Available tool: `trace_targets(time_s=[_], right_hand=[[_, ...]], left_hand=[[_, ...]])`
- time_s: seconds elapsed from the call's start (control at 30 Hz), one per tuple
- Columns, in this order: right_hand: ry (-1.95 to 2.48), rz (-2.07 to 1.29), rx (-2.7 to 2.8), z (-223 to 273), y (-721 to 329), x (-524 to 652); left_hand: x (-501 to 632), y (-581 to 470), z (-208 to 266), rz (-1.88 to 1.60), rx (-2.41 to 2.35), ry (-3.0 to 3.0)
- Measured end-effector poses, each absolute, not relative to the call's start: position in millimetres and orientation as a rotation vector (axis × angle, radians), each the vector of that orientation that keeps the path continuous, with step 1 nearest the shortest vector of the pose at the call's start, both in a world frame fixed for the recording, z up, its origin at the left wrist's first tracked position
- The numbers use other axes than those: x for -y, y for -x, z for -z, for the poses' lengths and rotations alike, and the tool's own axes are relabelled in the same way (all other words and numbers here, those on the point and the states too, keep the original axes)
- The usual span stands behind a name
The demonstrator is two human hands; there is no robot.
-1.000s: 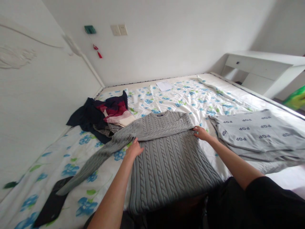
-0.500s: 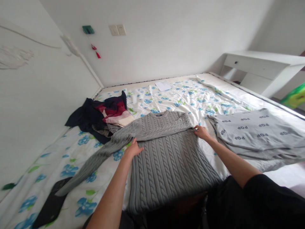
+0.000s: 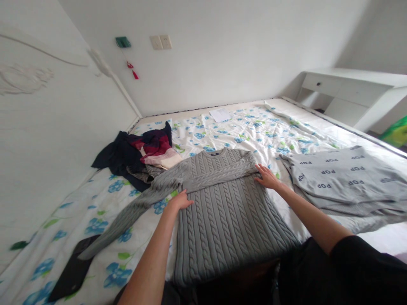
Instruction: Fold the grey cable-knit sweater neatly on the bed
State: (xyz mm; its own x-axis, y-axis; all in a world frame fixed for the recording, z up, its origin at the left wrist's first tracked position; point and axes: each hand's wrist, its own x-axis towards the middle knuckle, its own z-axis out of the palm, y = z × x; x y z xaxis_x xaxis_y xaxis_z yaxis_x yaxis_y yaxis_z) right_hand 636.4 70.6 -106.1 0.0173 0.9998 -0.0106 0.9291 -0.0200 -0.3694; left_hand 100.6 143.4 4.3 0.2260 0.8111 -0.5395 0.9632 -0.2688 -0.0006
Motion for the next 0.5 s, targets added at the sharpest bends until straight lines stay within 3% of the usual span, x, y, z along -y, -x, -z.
trace_targets(time_s=[0.2, 0.33, 0.5], right_hand=[[2.034, -0.655, 2.090, 126.6, -641.7, -74.6], [2.035, -0.625, 2.074, 130.7, -646.1, -70.1], [2.088, -0.609, 2.064, 127.2, -644.9, -63.2]], left_hand=[[-146.0, -63.3, -33.5, 0.345, -1.892, -2.099], [-135.3, -2.7, -63.0, -0.208, -2.289, -1.931], [-93.9, 48.7, -73.1, -0.850, -2.303, -0.932]])
